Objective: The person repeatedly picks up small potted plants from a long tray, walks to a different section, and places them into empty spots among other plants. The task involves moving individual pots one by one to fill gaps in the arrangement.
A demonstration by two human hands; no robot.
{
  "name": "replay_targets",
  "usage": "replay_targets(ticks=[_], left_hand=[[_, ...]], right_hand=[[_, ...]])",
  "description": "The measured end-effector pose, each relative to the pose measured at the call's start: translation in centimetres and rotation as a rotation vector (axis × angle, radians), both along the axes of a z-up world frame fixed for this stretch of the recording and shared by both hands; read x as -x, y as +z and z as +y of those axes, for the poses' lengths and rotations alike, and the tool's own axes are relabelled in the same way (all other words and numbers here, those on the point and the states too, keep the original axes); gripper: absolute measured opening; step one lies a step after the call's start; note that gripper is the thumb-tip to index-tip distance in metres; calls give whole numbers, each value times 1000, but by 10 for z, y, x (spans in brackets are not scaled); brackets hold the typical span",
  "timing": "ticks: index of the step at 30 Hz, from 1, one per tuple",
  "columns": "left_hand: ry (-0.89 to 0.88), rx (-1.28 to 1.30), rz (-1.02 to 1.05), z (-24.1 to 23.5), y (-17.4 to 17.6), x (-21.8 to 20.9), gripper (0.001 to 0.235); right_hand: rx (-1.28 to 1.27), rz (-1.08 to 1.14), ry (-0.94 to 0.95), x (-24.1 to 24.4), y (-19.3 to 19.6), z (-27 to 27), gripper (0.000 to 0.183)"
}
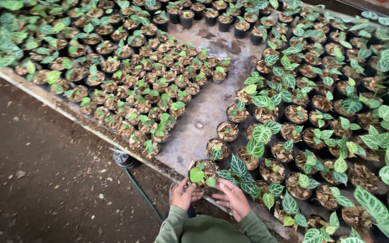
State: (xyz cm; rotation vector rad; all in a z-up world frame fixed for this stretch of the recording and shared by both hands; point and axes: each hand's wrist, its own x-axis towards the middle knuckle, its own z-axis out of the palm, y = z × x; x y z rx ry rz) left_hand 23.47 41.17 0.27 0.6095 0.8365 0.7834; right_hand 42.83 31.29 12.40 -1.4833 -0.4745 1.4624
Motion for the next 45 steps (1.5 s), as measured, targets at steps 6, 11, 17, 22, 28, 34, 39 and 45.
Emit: replay_targets(ticks=[6,11,17,22,28,34,39,45], left_hand=[[-26,3,5,69,-26,-28,62],[-62,52,24,142,-38,-56,66],[-137,79,42,226,-49,-89,65],[-181,87,140,294,-55,-121,68],[-109,-139,66,369,-65,-186,65],[-130,-126,154,445,-86,-261,65],[-57,-223,165,499,-111,-304,66],[24,-62,207,538,-125,-333,64]], right_hand=[[17,-11,-117,-27,-16,22,51],[-14,0,-234,-47,-16,59,48],[18,26,-360,-63,-7,109,48],[192,1,-499,-67,3,139,49],[315,-7,-570,-86,-36,134,50],[427,94,-602,-111,-91,117,53],[338,80,-599,-113,-98,130,56],[289,65,-625,-119,-123,131,57]])
